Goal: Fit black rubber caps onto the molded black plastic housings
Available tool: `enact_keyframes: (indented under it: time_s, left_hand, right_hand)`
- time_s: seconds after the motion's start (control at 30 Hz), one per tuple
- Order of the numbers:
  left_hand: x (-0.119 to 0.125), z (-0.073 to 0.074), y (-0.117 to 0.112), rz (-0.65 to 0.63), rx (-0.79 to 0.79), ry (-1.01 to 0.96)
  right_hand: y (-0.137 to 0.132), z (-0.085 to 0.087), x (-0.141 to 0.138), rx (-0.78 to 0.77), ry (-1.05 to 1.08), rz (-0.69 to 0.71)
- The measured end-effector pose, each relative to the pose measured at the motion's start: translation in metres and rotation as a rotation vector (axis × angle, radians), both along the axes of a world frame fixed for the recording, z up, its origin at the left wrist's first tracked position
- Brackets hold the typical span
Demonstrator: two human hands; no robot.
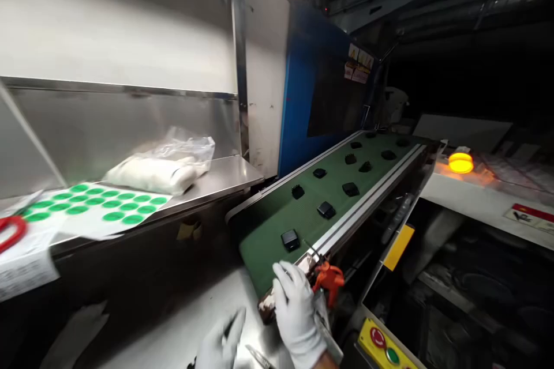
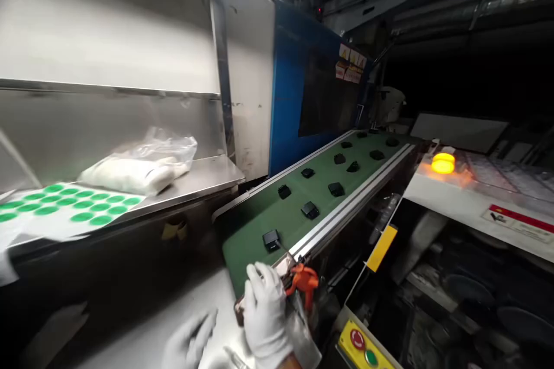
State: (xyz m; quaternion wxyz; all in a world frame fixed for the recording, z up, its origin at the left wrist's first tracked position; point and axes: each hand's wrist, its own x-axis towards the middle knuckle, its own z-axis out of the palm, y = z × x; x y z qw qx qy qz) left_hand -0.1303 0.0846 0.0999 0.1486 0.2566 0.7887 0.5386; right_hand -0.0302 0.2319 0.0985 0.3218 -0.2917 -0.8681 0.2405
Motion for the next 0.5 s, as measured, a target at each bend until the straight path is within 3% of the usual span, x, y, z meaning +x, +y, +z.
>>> enact_keyframes:
  time_s: [0.1, 0.23, 0.37, 0.5]
  left_hand:
    - [-0.042, 0.029, 0.093, -0.066, 0.000, 0.070]
    - [-0.093, 0.062, 0.206, -0.138, -0.010, 0.154]
    - [-0.117, 0.065, 0.292, -0.177, -0.024, 0.195]
    - [-0.121, 0.059, 0.355, -0.161, -0.028, 0.169]
  right_hand:
    - [0.055, 0.018, -0.039, 0.033, 0.019, -0.114]
    - [0.091, 0.015, -0.068, -0.037, 0.014, -0.262]
    - [0.095, 0.010, -0.075, -0.095, 0.027, -0.254]
    - [0.092, 0.004, -0.078, -0.159, 0.050, -0.182]
